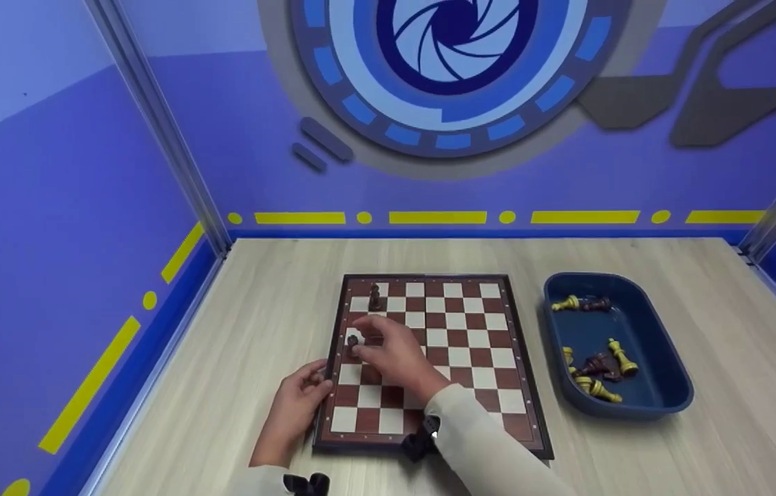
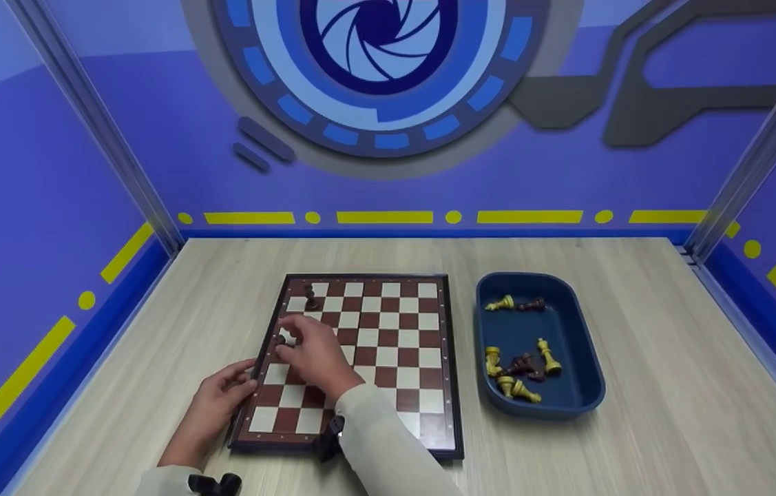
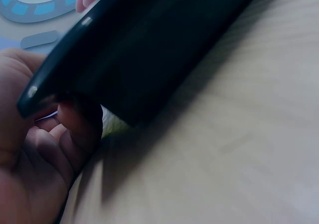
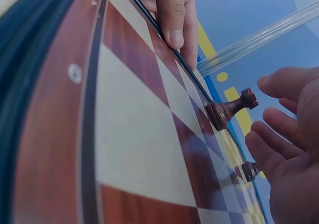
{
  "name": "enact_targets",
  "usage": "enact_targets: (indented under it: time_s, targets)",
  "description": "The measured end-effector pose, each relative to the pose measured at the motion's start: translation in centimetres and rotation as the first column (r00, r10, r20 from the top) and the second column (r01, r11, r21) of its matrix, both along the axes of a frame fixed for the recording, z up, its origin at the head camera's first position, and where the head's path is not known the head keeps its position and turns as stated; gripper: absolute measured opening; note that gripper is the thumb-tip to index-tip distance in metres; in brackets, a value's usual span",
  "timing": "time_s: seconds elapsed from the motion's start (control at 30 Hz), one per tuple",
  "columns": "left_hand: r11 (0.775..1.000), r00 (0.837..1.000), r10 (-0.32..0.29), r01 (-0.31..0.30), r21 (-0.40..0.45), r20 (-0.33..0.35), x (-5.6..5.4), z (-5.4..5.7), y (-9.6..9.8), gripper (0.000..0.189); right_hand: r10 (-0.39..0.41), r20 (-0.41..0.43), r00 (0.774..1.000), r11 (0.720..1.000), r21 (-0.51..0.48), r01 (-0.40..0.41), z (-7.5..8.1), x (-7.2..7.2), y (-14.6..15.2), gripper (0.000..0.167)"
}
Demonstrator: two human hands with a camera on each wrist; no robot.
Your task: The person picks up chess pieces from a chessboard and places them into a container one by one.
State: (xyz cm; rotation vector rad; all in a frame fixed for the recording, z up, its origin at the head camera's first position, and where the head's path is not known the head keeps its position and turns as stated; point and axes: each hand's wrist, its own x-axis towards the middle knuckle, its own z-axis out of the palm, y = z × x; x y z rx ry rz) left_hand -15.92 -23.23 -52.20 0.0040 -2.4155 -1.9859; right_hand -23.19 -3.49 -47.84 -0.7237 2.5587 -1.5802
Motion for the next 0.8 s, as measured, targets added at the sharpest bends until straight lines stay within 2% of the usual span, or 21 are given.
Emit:
enact_targets:
  time_s: [0.3, 0.53, 0.8]
  targets:
    - [1.000, 1.000, 0.005, -0.006, -0.030, -0.005, 0.2, -0.1, 0.0, 0.045, 0.010, -0.055, 0.998, 0.999, 0.037, -0.008, -0.5, 0.2, -0.6, 0.031]
    - [0.999, 1.000, -0.002, 0.001, -0.045, -0.014, 0.0, -0.2, -0.1, 0.046, -0.023, -0.098, 0.995, 0.996, 0.079, 0.031, -0.4, -0.1, -1.0, 0.026]
    - [0.999, 0.999, -0.013, 0.014, -0.037, 0.031, 0.0, 0.2, -0.2, 0.048, -0.058, -0.114, 0.992, 0.991, 0.113, 0.070, -0.3, -0.3, -1.5, 0.016]
